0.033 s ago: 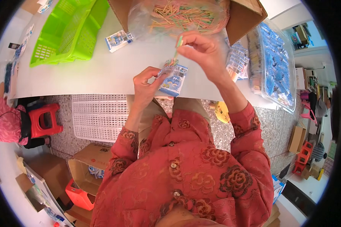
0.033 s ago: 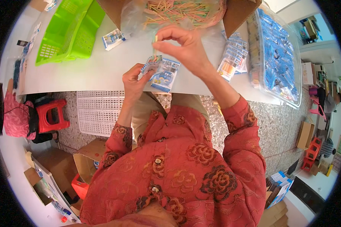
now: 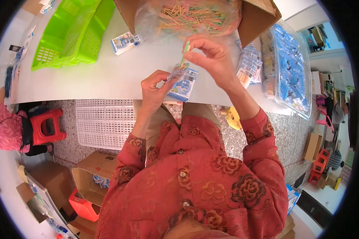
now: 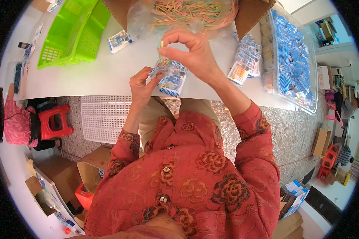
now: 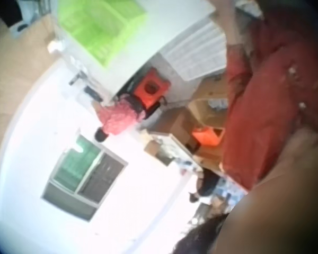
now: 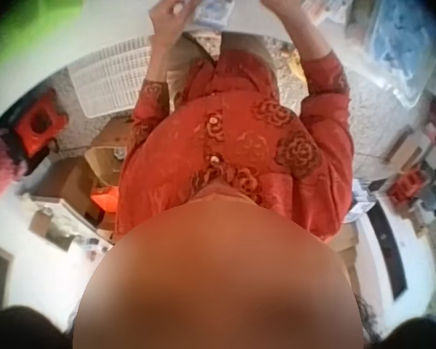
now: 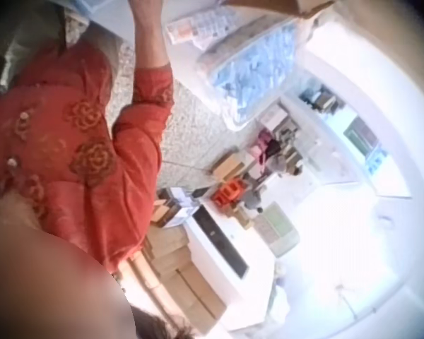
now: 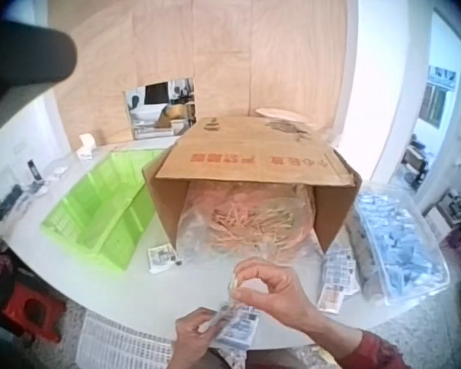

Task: The recorder is taking small quantities of rubber bands from a large bulk container and placing them into individual small plastic bags for packaging.

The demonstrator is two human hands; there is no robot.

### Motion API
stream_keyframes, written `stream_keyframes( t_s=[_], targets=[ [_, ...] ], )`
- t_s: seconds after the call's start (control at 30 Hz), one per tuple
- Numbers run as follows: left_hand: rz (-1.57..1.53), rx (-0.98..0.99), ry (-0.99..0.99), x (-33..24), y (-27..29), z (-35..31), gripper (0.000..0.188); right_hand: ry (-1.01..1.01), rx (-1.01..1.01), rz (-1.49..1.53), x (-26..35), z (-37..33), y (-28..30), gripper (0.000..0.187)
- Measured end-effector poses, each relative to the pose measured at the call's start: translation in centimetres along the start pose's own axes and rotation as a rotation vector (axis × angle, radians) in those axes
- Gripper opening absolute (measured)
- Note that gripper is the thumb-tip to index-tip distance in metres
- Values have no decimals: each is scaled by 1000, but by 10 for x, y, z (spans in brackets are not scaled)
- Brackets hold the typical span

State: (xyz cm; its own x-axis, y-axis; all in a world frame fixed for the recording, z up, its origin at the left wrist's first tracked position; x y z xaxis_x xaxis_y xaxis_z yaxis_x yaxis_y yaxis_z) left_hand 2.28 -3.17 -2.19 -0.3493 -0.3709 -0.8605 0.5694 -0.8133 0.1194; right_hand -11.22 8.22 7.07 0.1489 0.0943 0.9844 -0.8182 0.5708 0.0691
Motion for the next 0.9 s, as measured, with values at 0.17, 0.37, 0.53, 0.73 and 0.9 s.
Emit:
stream_keyframes(
  t_s=[0.17,0.37,0.53,0.73,0.9],
  targets=[
    [-7,11,-43,-4,-1,-1,5,-50,9,-14,-8,-8,-8,12],
    [-28,-28,-17,-8,3,-2,5,-16,9,-42,-9,-11,-16,11],
    [-137,-60,47,-12,1,1,5,-40,92,-143,-7,-17,-19,16],
    [-56,-28,59,-13,6,-4,6,15,44,-309,7,-11,-1,24],
    [-55,-61,91,-6,13,-7,6,-252,-303,-553,-33,20,83,19]
  ],
)
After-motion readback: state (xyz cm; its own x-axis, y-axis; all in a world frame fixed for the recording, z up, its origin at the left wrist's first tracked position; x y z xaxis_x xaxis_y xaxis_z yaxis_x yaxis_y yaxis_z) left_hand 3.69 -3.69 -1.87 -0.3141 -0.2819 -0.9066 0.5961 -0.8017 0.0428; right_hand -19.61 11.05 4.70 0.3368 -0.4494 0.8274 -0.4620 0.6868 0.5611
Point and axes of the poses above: each hand's wrist, its own z-axis towards the middle knuckle, its own y-axis out of the back of the hand, x = y × z, the point moved 3 cm from there along z, towards the middle knuckle, and after that the axes turned 14 degrees about -y, right-handed, at the moved point
